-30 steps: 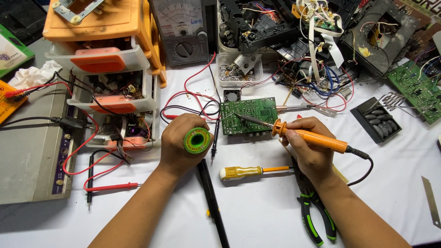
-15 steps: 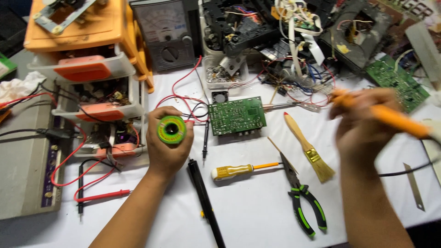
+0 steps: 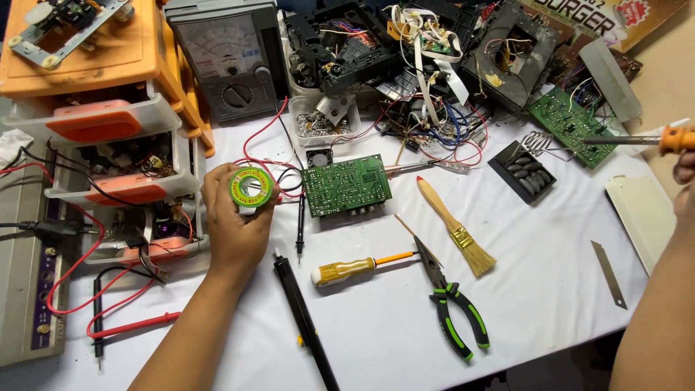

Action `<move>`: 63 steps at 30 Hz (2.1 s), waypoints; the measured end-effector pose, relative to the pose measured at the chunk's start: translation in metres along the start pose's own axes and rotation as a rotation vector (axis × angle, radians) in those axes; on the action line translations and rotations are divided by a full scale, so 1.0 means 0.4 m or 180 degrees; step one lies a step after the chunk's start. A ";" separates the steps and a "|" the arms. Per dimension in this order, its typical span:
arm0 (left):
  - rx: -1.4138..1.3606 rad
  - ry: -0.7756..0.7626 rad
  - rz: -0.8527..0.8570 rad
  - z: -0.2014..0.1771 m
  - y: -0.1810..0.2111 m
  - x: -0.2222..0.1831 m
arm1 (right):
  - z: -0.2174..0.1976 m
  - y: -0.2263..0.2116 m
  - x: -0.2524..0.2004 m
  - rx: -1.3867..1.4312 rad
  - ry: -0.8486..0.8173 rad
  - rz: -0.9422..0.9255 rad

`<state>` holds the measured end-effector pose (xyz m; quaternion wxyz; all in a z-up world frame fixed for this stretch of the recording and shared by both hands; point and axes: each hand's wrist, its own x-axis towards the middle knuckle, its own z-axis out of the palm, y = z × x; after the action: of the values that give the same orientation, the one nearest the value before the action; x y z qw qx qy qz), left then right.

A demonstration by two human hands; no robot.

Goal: The person is performing electronics repair by soldering components onto a circuit board, using a screwdriver to adjust parts, and cleaning the board with a brush.

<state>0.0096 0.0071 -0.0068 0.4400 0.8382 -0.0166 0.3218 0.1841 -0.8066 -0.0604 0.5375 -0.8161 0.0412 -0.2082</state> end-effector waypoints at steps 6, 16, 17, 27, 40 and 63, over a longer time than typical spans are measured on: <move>0.0188 0.0153 0.0190 -0.001 0.016 0.004 | 0.316 -0.453 -0.176 0.0001 0.0415 0.0800; 0.0272 0.0442 0.0614 -0.006 0.025 -0.005 | 0.444 -0.461 -0.244 0.0204 0.0797 0.0401; 0.0217 0.0489 0.0613 -0.006 0.029 -0.006 | 0.448 -0.450 -0.247 0.0326 0.0889 0.0473; -0.0005 -0.0084 0.0985 -0.072 0.125 0.044 | 0.455 -0.492 -0.370 0.0712 0.0540 0.0635; 0.0939 -0.1503 0.0406 -0.226 0.201 0.092 | 0.590 -0.658 -0.676 0.0203 -0.0233 -0.0058; 0.3068 -0.1808 0.0336 -0.213 0.136 -0.118 | 0.799 -0.854 -0.641 -0.1528 -0.2235 -0.2238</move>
<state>-0.0894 0.0252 0.0411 -0.0312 0.9962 -0.0274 0.0762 0.0200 -0.3141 0.0620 0.2159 -0.9008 -0.3693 -0.0752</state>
